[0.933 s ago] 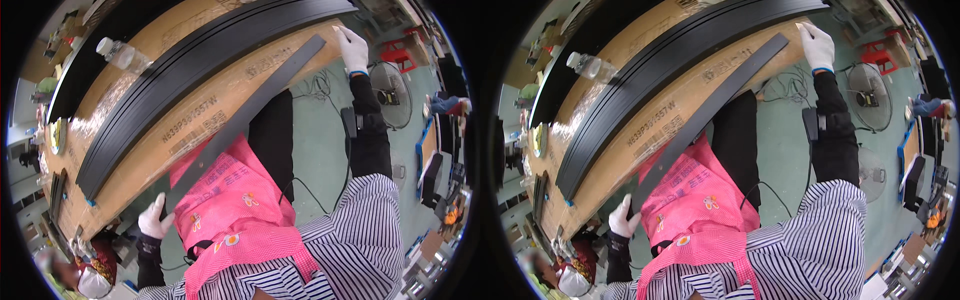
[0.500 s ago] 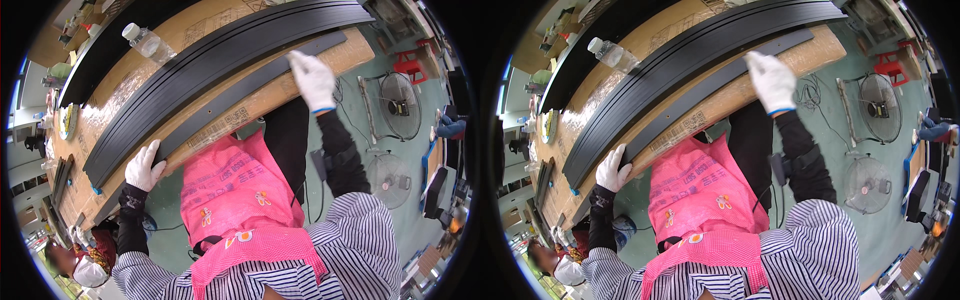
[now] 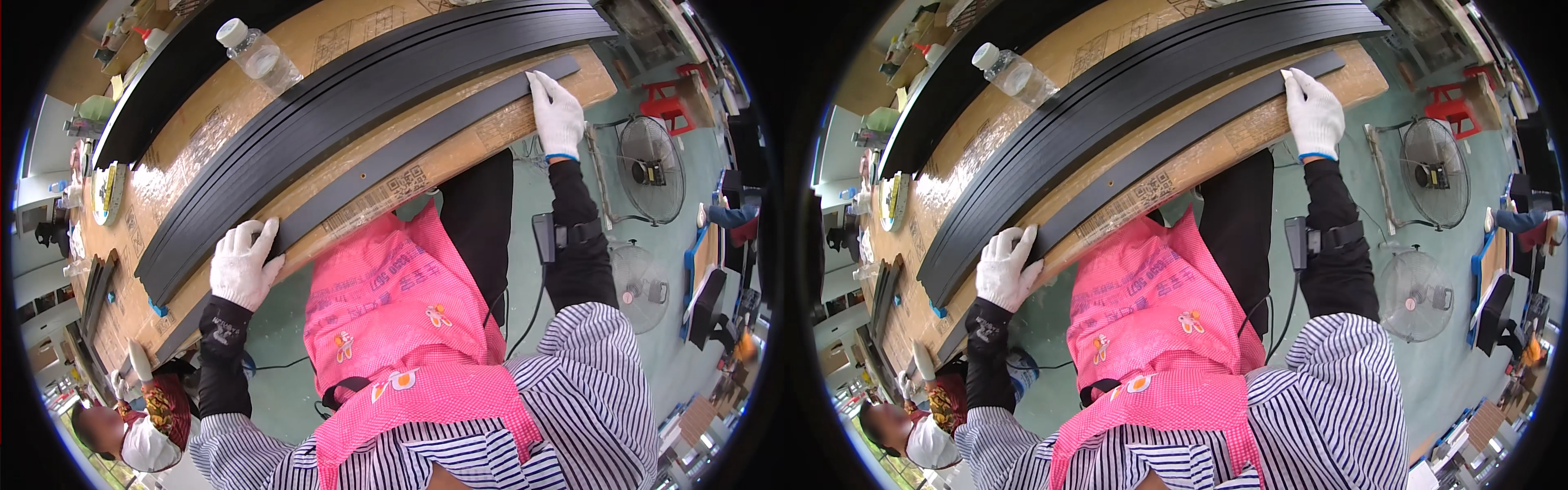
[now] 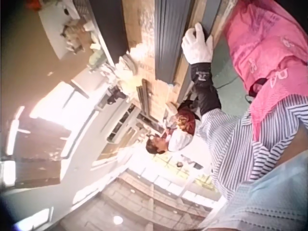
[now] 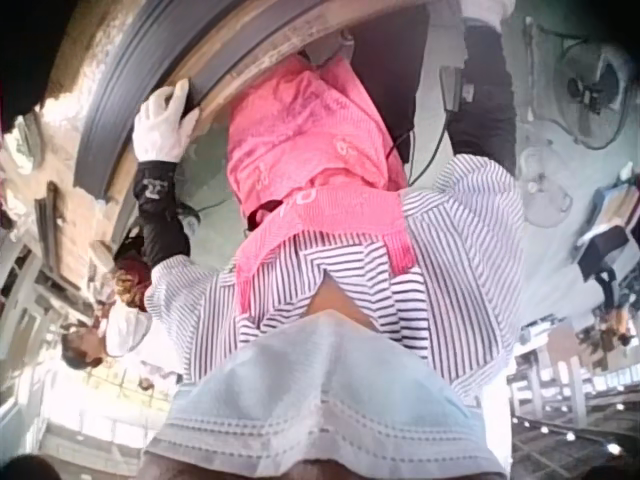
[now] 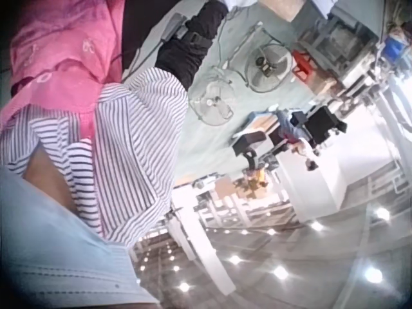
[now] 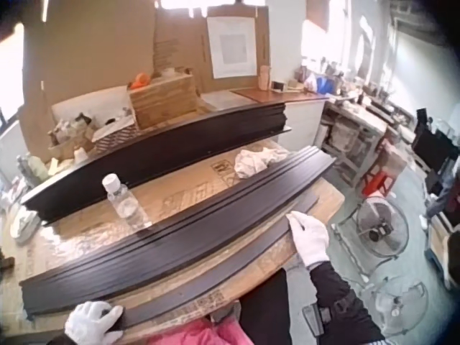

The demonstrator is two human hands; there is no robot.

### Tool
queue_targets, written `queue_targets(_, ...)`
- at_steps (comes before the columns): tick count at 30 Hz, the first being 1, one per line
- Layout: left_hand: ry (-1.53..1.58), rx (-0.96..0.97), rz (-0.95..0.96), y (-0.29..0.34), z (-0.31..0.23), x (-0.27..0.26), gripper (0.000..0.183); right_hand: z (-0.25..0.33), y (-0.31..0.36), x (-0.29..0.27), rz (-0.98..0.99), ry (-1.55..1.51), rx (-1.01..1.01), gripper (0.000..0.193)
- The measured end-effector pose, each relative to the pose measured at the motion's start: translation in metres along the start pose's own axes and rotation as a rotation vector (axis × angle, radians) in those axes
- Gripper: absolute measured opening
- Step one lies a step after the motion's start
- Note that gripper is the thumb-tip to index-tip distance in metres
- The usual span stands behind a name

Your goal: Applying black paint to curved rails and wiping them clean in a furniture manufacturing facility.

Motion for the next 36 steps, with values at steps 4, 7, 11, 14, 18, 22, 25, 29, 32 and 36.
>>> queue_targets(4,0.145,0.108,0.05,-0.041,0.002,-0.053,0.063,0.023,0.034,0.02,0.05,-0.069,-0.225,0.034)
queue_targets(7,0.66,-0.242,-0.205,-0.09,0.031,-0.064,0.075,0.108,0.096,0.032,0.337,-0.115,-0.498,0.008)
queue_targets(11,0.913,-0.614,-0.477,-0.17,0.082,-0.025,0.123,0.075,0.046,0.032,0.219,-0.496,-0.397,0.021)
queue_targets(14,0.61,-0.528,-0.572,-0.23,0.081,-0.003,0.111,-0.028,-0.029,-0.001,-0.202,-0.407,-0.085,0.033)
queue_targets(18,0.948,-0.267,-0.457,-0.271,0.083,0.015,0.059,-0.045,-0.046,-0.002,-0.304,-0.028,-0.039,0.036)
queue_targets(22,1.174,-0.275,-0.655,-0.26,0.062,-0.028,0.046,-0.054,-0.047,-0.003,-0.295,-0.052,-0.052,0.038)
queue_targets(25,0.968,-0.048,-0.415,-0.219,0.002,-0.079,0.06,-0.034,-0.038,-0.007,-0.373,-0.036,-0.101,0.031)
queue_targets(29,0.272,-0.007,-0.133,-0.183,-0.082,-0.094,0.06,-0.031,-0.034,-0.01,-0.368,-0.069,-0.096,0.03)
queue_targets(32,0.22,0.018,0.16,-0.173,-0.109,-0.082,0.063,-0.023,-0.036,-0.005,-0.369,-0.076,-0.115,0.03)
queue_targets(36,0.05,0.042,0.229,-0.181,-0.117,-0.064,0.06,-0.024,-0.035,-0.003,-0.37,-0.066,-0.125,0.03)
Point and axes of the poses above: each hand's wrist, its own y-axis away from the middle knuckle, its own x-axis out of the palm, z = x × y, the point moved 4 cm from there along -y, towards the middle knuckle, and after that the axes turned 12 degrees about -y, right-handed, at the moved point
